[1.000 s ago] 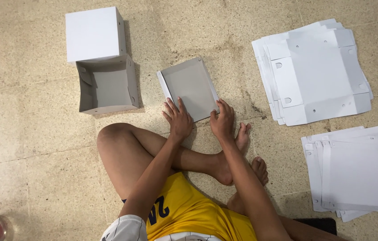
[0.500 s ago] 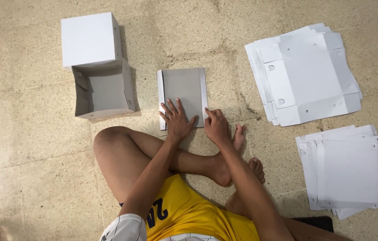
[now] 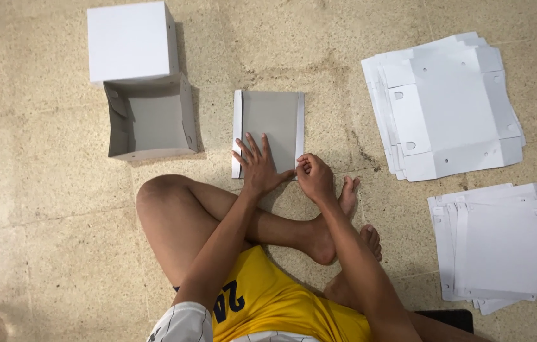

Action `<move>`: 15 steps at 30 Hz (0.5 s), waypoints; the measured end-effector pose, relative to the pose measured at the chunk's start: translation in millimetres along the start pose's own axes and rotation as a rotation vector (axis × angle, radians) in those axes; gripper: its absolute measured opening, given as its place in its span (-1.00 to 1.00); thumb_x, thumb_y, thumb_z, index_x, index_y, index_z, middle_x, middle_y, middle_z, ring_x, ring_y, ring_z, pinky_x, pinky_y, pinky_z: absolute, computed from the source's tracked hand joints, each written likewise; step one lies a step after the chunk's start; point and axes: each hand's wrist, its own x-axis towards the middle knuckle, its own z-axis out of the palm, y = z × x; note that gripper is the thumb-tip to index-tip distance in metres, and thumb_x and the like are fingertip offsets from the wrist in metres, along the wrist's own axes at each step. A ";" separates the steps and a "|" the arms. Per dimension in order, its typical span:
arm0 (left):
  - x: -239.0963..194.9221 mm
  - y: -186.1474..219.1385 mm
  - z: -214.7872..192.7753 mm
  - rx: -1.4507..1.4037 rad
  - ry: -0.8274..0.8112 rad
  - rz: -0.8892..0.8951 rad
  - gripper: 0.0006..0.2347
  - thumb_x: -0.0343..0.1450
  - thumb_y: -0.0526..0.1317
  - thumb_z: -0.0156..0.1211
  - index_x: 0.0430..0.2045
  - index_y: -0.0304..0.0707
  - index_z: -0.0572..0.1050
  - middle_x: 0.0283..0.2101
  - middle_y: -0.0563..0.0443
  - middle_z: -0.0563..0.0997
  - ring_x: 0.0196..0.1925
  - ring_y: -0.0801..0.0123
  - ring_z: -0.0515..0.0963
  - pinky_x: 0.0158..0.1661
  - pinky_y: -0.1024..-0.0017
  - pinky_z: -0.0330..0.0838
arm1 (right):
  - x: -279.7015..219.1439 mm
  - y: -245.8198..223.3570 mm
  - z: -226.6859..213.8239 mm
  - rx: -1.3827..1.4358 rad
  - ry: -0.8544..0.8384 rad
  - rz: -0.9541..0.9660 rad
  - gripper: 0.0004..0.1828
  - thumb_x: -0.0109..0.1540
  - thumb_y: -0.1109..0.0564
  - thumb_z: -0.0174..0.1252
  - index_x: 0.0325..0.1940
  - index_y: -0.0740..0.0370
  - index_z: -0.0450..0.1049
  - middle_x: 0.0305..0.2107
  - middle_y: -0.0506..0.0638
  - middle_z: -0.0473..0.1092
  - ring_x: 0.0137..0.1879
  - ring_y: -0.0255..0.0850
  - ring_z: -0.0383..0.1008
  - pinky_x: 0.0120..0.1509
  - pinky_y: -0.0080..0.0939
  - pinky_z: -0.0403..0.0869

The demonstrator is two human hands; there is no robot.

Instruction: The person assembles a small white cardboard box by folding and interlocking its flaps. They then pick up a flat cardboard sheet and fold its sides to form another box, repeating the folding process on multiple sheets.

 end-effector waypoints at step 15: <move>-2.0 6.3 2.7 -0.068 0.013 0.062 0.08 0.21 0.27 0.36 0.47 -0.35 -0.18 0.49 -0.59 -0.30 0.54 -0.33 -0.42 0.31 -0.39 -0.58 | -3.6 -9.7 2.5 0.149 -0.022 0.069 -0.82 0.29 0.19 0.02 -0.11 0.24 0.51 -0.38 0.17 0.47 -0.25 0.07 0.61 -0.20 0.03 0.55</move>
